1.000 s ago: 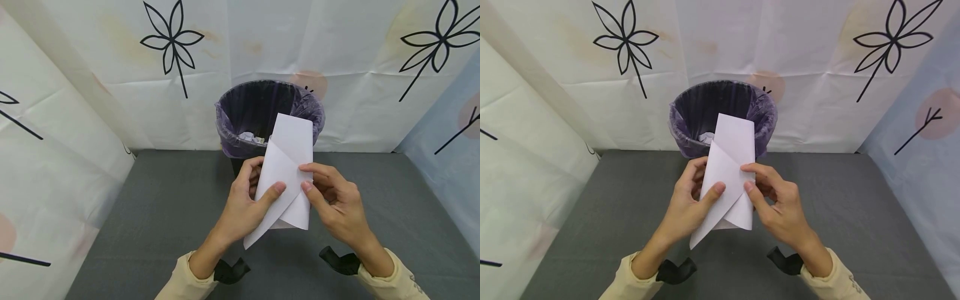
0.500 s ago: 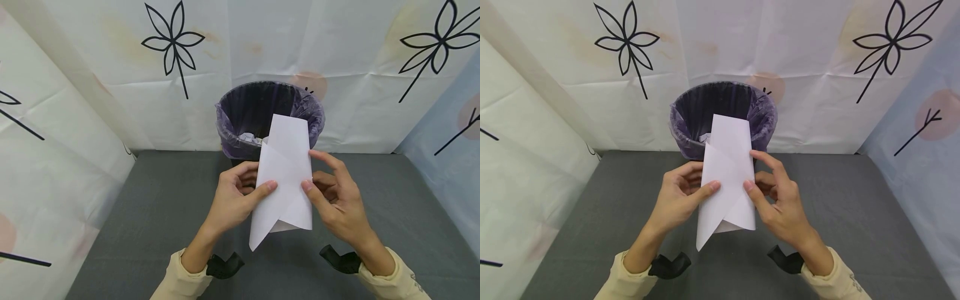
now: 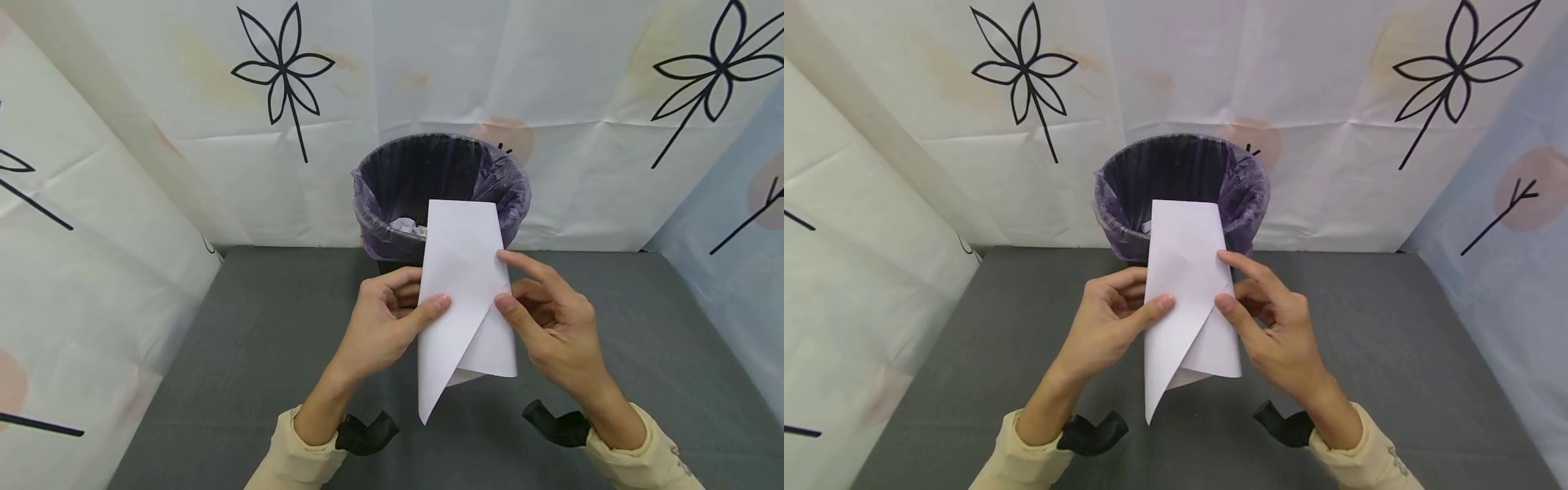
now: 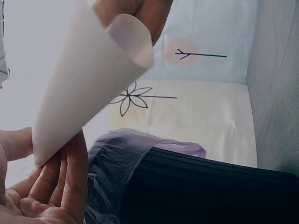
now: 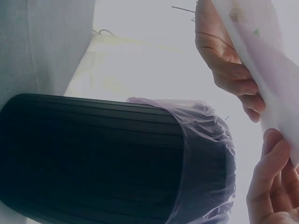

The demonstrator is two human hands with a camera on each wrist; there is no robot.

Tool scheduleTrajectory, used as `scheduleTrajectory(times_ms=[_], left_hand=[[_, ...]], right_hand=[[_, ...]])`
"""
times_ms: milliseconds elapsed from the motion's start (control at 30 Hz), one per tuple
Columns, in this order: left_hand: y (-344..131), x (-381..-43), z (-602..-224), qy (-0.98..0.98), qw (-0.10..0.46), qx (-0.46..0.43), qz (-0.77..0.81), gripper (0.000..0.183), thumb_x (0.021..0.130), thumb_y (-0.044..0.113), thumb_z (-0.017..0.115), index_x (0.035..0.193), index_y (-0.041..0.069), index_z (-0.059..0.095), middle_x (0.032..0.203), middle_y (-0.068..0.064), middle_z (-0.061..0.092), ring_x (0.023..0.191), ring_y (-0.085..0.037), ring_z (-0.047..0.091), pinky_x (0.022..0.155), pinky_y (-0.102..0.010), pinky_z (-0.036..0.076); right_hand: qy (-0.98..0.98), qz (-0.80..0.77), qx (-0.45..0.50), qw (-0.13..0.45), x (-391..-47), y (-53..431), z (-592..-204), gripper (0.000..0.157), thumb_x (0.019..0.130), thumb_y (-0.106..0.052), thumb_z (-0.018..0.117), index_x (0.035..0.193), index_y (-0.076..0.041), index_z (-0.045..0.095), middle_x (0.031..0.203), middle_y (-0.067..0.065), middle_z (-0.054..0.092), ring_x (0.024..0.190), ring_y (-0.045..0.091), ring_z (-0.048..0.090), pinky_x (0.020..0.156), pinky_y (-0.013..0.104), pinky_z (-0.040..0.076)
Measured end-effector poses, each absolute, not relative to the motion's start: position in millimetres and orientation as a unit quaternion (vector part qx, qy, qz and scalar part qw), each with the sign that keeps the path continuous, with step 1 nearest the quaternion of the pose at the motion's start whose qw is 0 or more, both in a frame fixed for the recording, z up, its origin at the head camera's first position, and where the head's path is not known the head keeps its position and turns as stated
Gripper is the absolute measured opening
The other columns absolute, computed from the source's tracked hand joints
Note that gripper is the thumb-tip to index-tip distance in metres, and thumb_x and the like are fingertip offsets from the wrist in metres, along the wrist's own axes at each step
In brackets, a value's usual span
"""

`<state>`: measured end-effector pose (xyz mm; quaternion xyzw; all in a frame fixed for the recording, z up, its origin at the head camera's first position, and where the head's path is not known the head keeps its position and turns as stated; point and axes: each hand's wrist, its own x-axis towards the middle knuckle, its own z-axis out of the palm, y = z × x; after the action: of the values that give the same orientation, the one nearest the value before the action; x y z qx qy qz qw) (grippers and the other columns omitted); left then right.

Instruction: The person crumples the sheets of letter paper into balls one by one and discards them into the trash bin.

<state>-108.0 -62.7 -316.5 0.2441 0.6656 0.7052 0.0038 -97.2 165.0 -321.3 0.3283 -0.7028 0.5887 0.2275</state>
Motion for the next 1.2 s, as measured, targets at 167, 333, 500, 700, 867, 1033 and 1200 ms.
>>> scheduleTrajectory(times_ms=[167,333,500,700,867,1033,1200], left_hand=[[-61.3,-108.7,-315.2,0.664,-0.005,0.242,0.707,0.023,0.090,-0.005,0.072,0.111,-0.011,0.067,0.102,-0.023,0.074,0.082,-0.028,0.075,0.072,-0.042,0.062],[-59.6,-109.2,-316.0,0.661,-0.013,0.244,0.710,0.019,0.088,-0.007,0.072,0.106,-0.012,0.068,0.098,-0.024,0.074,0.080,-0.029,0.075,0.069,-0.043,0.062],[-58.8,-109.1,-316.4,0.665,-0.006,0.252,0.703,0.019,0.089,-0.006,0.072,0.107,-0.012,0.069,0.097,-0.023,0.074,0.079,-0.028,0.075,0.068,-0.042,0.062],[-61.1,-108.5,-314.5,0.665,0.030,0.264,0.698,0.025,0.091,-0.005,0.070,0.114,-0.011,0.065,0.100,-0.024,0.073,0.081,-0.027,0.075,0.070,-0.042,0.062],[-65.0,-110.1,-314.1,0.649,0.032,0.257,0.715,0.026,0.091,-0.008,0.068,0.115,-0.014,0.064,0.103,-0.027,0.072,0.083,-0.033,0.075,0.071,-0.043,0.062],[-69.0,-112.1,-315.2,0.618,0.059,0.249,0.744,0.029,0.090,-0.012,0.065,0.118,-0.018,0.061,0.109,-0.031,0.069,0.089,-0.039,0.073,0.075,-0.045,0.061],[-68.2,-112.8,-316.6,0.608,0.065,0.243,0.753,0.030,0.090,-0.011,0.065,0.118,-0.019,0.060,0.110,-0.033,0.069,0.090,-0.035,0.074,0.076,-0.045,0.061]], right_hand=[[-0.693,0.610,0.322,0.210,-97.1,164.6,-320.4,0.052,0.094,0.009,0.065,0.144,0.010,0.047,0.088,0.007,0.074,0.068,0.012,0.069,0.058,0.019,0.054],[-0.696,0.627,0.289,0.200,-97.0,164.7,-320.4,0.048,0.087,0.021,0.062,0.134,0.011,0.057,0.087,0.007,0.076,0.066,0.012,0.070,0.058,0.018,0.054],[-0.677,0.650,0.281,0.202,-99.5,165.2,-321.9,0.028,0.085,0.023,0.062,0.112,0.016,0.065,0.083,0.007,0.075,0.061,0.011,0.068,0.054,0.017,0.052],[-0.663,0.672,0.275,0.180,-100.1,167.7,-318.1,0.032,0.087,0.023,0.059,0.118,0.015,0.062,0.084,0.009,0.076,0.063,0.014,0.069,0.054,0.020,0.054],[-0.622,0.684,0.374,0.080,-102.9,180.3,-317.4,0.071,0.086,0.021,0.064,0.150,0.009,0.035,0.111,0.018,0.070,0.093,0.025,0.073,0.070,0.030,0.060],[-0.573,0.646,0.505,0.004,-109.1,195.3,-321.3,0.101,0.077,-0.004,0.090,0.149,0.020,0.024,0.146,0.026,0.047,0.125,0.030,0.057,0.100,0.034,0.051],[-0.591,0.623,0.511,0.033,-109.2,197.0,-323.8,0.102,0.068,-0.010,0.096,0.142,0.025,0.034,0.148,0.025,0.047,0.130,0.029,0.052,0.105,0.033,0.047]])
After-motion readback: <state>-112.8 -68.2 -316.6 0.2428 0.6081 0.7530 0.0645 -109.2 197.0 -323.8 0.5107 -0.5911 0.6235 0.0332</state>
